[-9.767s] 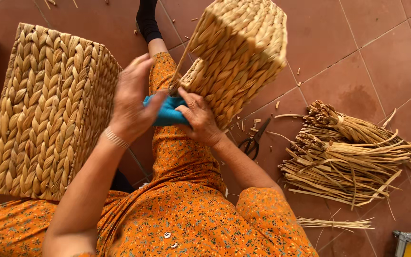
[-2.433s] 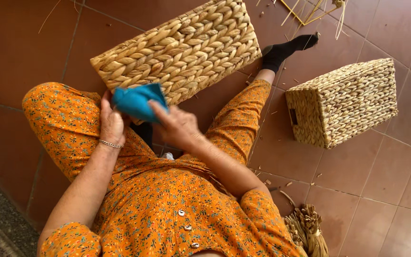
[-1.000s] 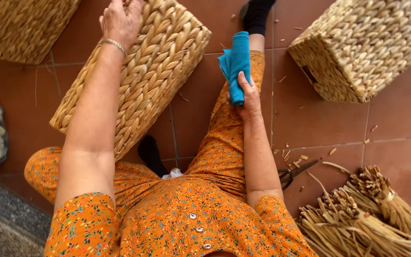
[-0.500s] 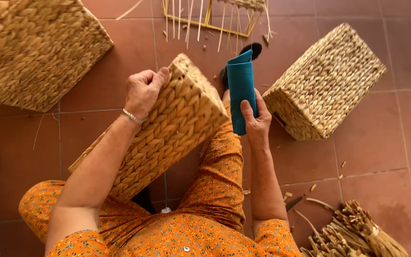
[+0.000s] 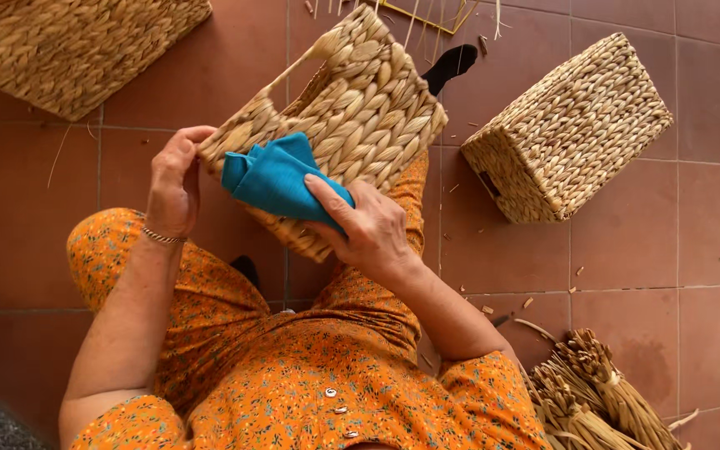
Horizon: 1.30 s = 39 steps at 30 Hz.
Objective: The person sits on the floor and wipes woven water-hyacinth storage baskets one at a time with a blue cloth, turning each basket to clean its sides and inside. They occasionally use scissors to trim loose straw ends from a basket before continuing to wipe it.
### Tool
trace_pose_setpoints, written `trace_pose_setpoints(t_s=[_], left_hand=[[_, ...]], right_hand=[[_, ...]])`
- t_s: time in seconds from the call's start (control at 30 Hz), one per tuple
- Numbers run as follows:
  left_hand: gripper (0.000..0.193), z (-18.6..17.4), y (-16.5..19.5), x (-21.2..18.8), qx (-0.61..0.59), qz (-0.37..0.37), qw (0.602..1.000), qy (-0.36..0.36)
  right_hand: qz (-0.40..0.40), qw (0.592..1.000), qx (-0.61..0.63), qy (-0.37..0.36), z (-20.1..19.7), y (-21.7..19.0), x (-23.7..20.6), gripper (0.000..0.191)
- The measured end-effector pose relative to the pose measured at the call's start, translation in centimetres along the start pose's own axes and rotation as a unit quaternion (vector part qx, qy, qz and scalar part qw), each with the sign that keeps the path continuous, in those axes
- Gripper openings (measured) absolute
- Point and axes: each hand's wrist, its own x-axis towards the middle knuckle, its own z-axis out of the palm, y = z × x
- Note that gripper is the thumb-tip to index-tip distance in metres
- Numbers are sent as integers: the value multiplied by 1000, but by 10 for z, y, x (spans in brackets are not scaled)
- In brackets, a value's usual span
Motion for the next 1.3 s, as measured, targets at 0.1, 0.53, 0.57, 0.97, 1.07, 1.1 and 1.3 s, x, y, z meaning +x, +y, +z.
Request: trace_pose_setpoints(t_s=[0.1,0.53,0.57,0.97,1.07,1.1,1.3], left_hand=[[27,-4,8,-11,168,6,985,27],[25,-30,-22,1,257,90,960,66],[25,-30,-23,1,228,73,969,66],[45,-16,-13,-11,231,60,971,15],[45,-13,-16,-8,217,63,973,43],[45,-14,-16,-7,211,63,974,56],[41,-26,-18,-3,178,48,978,94]], right_hand=[[13,998,-58,7,18,21,0,64],[-96,994,-57,11,40,-19,22,65],[-109,990,-85,-8,42,-44,8,64],[104,968,-208,92,21,120,85,52],[98,973,-200,62,22,72,71,50],[5,983,-171,67,27,44,59,55],[-104,990,-51,-80,38,-74,-11,55]])
